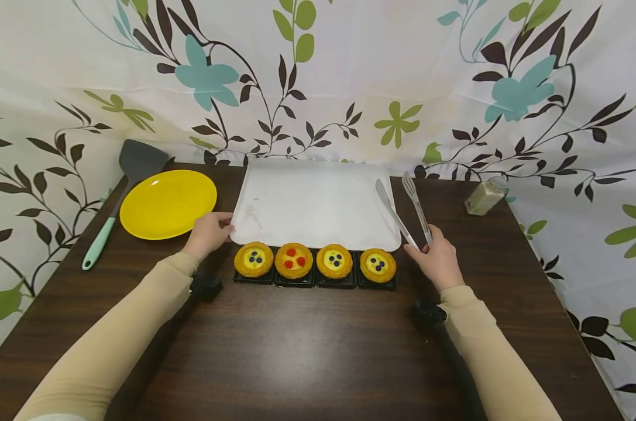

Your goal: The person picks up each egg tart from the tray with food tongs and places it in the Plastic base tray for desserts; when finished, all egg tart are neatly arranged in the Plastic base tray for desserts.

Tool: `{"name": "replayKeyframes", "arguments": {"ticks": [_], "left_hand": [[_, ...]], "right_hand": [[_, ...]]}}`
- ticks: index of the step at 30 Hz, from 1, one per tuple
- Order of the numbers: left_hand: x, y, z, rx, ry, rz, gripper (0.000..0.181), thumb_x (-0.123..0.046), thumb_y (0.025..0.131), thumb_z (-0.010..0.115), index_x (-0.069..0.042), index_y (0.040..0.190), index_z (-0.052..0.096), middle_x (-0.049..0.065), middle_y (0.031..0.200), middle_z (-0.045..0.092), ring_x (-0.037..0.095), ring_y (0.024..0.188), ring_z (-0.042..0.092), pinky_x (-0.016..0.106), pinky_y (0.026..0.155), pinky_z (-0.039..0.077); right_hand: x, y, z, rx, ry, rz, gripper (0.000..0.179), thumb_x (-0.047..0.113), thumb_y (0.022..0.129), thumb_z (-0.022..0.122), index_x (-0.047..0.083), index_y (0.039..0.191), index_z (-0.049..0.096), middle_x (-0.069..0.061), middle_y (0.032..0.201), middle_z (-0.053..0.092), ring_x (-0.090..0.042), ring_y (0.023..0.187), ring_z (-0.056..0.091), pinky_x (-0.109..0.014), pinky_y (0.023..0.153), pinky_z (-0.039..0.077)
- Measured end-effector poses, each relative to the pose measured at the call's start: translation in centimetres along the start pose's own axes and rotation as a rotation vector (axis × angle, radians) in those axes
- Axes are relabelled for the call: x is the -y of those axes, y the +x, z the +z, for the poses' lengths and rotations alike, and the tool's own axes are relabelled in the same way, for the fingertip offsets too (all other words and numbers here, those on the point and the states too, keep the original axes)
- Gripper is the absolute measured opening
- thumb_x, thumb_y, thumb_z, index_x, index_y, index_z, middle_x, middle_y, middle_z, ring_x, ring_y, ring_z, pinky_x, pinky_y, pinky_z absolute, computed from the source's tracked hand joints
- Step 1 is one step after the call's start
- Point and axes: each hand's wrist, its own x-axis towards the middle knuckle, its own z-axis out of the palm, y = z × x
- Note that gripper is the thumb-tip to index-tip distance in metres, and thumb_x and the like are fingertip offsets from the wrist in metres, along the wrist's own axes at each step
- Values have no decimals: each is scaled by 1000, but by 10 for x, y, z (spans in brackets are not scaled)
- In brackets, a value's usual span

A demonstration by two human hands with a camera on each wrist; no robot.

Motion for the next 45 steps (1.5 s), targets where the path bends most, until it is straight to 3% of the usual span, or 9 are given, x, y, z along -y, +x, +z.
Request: {"name": "replayKeyframes", "arguments": {"ticks": [7, 12, 16, 24, 37, 45], "left_hand": [[0, -1, 1, 5, -10, -5, 41, -8, 96, 54, 4, 134, 50, 22, 119, 60, 29, 88, 57, 35, 79, 54], [0, -1, 2, 10, -26, -3, 41, -8, 96, 54, 5, 135, 49, 22, 120, 60, 29, 90, 57, 36, 81, 55], [0, 0, 3, 2, -18, 2, 41, -8, 95, 54, 5, 134, 50, 22, 119, 60, 29, 88, 57, 35, 79, 55], [1, 1, 5, 3, -31, 7, 41, -8, 95, 54, 5, 134, 49, 22, 117, 60, 28, 88, 59, 34, 78, 55], [-1, 1, 4, 7, -36, 2, 41, -8, 96, 54, 4, 134, 50, 22, 118, 60, 28, 88, 58, 33, 77, 55], [3, 2, 2, -10, -13, -9, 40, -8, 95, 54, 4, 134, 50, 22, 117, 60, 26, 83, 61, 31, 74, 55]], "right_hand": [[-14, 5, -5, 45, -6, 104, 74, 31, 89, 60, -16, 136, 29, -24, 88, 56, -36, 76, 55, -45, 67, 48], [-22, 11, -5, 46, -8, 148, 74, 30, 89, 59, -18, 135, 29, -36, 107, 53, -47, 93, 53, -57, 79, 46], [-26, 16, -6, 61, -9, 171, 76, 31, 89, 58, -20, 135, 27, -42, 119, 45, -52, 101, 49, -60, 85, 43], [-30, 26, -5, 105, 0, 234, 81, 36, 91, 55, -18, 139, 20, -43, 126, 39, -53, 107, 45, -61, 89, 41], [-25, 37, -7, 141, -47, 258, 85, 38, 92, 51, -22, 139, 14, -49, 124, 35, -57, 110, 42, -63, 91, 40], [-20, 43, -7, 193, -204, 286, 87, 50, 89, 50, -20, 135, 26, -43, 119, 45, -49, 95, 55, -56, 71, 49]]}}
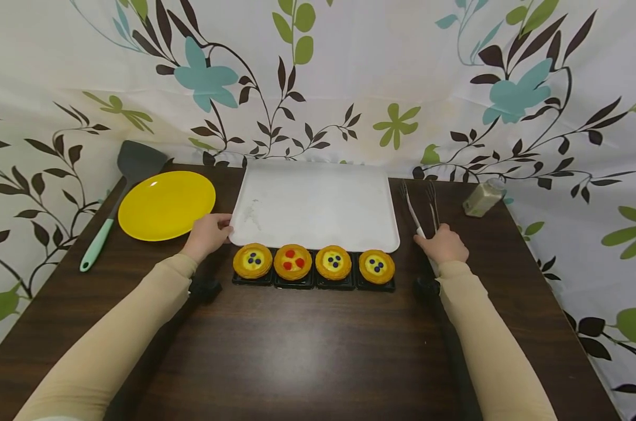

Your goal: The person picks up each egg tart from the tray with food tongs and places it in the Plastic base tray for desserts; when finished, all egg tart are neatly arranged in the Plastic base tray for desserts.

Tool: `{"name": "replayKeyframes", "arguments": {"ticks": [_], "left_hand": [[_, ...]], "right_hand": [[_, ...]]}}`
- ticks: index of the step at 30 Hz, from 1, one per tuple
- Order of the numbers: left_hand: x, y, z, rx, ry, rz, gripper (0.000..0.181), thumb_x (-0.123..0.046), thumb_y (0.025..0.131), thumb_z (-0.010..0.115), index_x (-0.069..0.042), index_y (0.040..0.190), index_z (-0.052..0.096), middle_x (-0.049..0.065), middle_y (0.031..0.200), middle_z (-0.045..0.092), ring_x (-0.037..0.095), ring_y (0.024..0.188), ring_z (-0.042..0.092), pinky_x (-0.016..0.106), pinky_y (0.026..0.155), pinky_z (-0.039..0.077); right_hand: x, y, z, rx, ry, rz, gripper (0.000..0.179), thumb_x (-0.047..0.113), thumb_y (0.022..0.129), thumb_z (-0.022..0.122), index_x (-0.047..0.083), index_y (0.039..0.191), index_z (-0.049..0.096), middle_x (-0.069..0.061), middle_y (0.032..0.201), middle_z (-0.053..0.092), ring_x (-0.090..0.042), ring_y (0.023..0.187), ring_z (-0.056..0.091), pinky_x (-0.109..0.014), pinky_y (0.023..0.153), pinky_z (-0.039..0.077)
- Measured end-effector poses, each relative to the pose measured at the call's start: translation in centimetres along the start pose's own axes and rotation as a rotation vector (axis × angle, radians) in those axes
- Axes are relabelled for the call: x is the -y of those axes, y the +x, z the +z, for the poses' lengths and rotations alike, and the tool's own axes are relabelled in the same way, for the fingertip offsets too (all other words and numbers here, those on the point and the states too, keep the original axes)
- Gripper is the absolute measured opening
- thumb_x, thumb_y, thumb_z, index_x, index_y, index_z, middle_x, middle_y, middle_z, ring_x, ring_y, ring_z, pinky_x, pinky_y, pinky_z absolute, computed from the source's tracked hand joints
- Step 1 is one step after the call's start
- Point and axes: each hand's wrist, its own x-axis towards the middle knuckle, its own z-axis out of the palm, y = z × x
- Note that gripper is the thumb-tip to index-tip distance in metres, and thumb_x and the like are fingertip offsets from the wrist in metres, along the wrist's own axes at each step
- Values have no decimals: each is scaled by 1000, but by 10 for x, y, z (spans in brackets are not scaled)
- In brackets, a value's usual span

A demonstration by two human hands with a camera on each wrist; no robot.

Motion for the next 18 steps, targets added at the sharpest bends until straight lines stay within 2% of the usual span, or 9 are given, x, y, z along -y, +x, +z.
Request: {"name": "replayKeyframes", "arguments": {"ticks": [3, 13, 18], "left_hand": [[0, 0, -1, 7, -4, -4, 41, -8, 96, 53, 4, 135, 50, 22, 118, 59, 27, 84, 60, 32, 75, 55], [-1, 0, -1, 17, -3, -1, 40, -8, 96, 53, 5, 134, 50, 22, 119, 59, 28, 86, 57, 33, 78, 54], [-4, -2, -3, 33, -30, -9, 41, -8, 96, 53, 5, 134, 49, 23, 119, 59, 27, 84, 62, 33, 79, 55]], "right_hand": [[1, 1, 0, 5, -41, 12, 89, 53, 88, 49, -19, 136, 27, -43, 122, 44, -50, 97, 55, -56, 69, 49], [1, 2, 2, 8, -82, 8, 92, 57, 88, 47, -18, 137, 27, -43, 122, 44, -51, 100, 54, -57, 70, 49], [1, 1, 3, 13, -98, 6, 92, 57, 89, 45, -18, 138, 25, -43, 122, 43, -52, 101, 53, -60, 74, 47]]}}
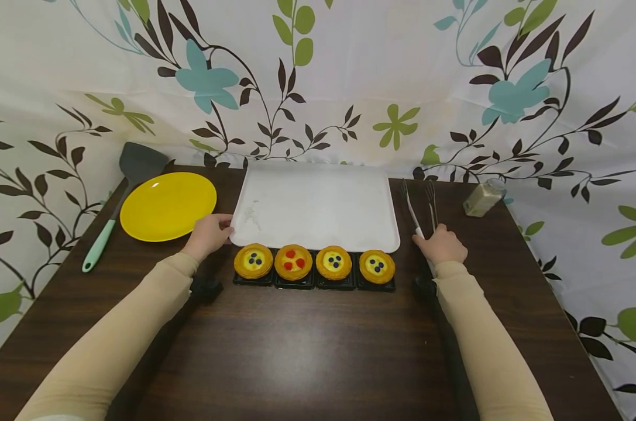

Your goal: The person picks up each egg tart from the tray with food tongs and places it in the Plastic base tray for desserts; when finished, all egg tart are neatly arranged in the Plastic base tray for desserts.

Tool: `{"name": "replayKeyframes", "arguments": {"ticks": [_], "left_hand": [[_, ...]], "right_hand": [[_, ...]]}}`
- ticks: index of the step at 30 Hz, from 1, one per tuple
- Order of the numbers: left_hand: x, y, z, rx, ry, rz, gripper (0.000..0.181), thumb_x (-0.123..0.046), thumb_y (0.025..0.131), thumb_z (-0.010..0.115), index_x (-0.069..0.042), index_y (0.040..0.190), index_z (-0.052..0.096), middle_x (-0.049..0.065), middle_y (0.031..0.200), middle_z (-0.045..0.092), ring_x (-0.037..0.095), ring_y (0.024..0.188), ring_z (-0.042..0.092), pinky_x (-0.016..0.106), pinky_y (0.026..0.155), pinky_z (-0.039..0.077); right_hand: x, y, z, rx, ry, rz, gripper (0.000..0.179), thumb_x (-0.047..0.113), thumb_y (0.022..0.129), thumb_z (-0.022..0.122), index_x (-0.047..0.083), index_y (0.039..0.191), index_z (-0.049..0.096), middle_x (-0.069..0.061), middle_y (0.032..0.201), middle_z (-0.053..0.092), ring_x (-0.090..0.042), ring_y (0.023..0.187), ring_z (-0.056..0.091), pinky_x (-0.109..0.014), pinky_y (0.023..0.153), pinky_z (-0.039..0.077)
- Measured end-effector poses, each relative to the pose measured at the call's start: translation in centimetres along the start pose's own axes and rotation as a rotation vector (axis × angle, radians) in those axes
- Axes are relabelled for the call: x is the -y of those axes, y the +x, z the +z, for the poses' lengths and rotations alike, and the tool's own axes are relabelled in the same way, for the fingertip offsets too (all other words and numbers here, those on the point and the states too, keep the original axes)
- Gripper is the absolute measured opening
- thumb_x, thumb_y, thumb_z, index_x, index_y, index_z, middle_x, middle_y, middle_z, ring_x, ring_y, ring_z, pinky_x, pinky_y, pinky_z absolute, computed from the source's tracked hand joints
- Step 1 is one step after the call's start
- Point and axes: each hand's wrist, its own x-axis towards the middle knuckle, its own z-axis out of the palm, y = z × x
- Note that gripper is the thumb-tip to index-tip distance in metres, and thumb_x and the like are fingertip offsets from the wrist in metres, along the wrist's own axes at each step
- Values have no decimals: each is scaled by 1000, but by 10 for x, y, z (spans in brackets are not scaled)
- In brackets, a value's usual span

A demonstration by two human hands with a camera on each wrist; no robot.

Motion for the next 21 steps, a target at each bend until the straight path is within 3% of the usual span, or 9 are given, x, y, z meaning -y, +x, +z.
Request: {"name": "replayKeyframes", "arguments": {"ticks": [8, 13, 21], "left_hand": [[-3, -3, -3, 16, -34, -19, 42, -5, 96, 51, 6, 136, 46, 24, 120, 57, 27, 86, 64, 32, 80, 56], [2, 1, -2, 21, -48, -23, 43, -6, 96, 51, 5, 138, 45, 23, 122, 56, 29, 90, 63, 35, 84, 55], [8, -2, 5, -84, -42, 28, 39, -7, 95, 55, 5, 132, 52, 23, 118, 61, 31, 93, 63, 38, 81, 55]], "right_hand": [[1, 1, 4, -39, 0, -26, 97, 63, 88, 44, -17, 139, 25, -43, 121, 45, -50, 97, 55, -57, 68, 49], [-1, 1, 7, -104, 12, -39, 98, 66, 88, 41, -12, 144, 19, -43, 126, 39, -56, 103, 49, -65, 77, 45], [-1, -14, 3, -348, 68, -79, 80, 51, 93, 45, -7, 144, 26, -42, 128, 36, -61, 109, 37, -71, 89, 33]]}}
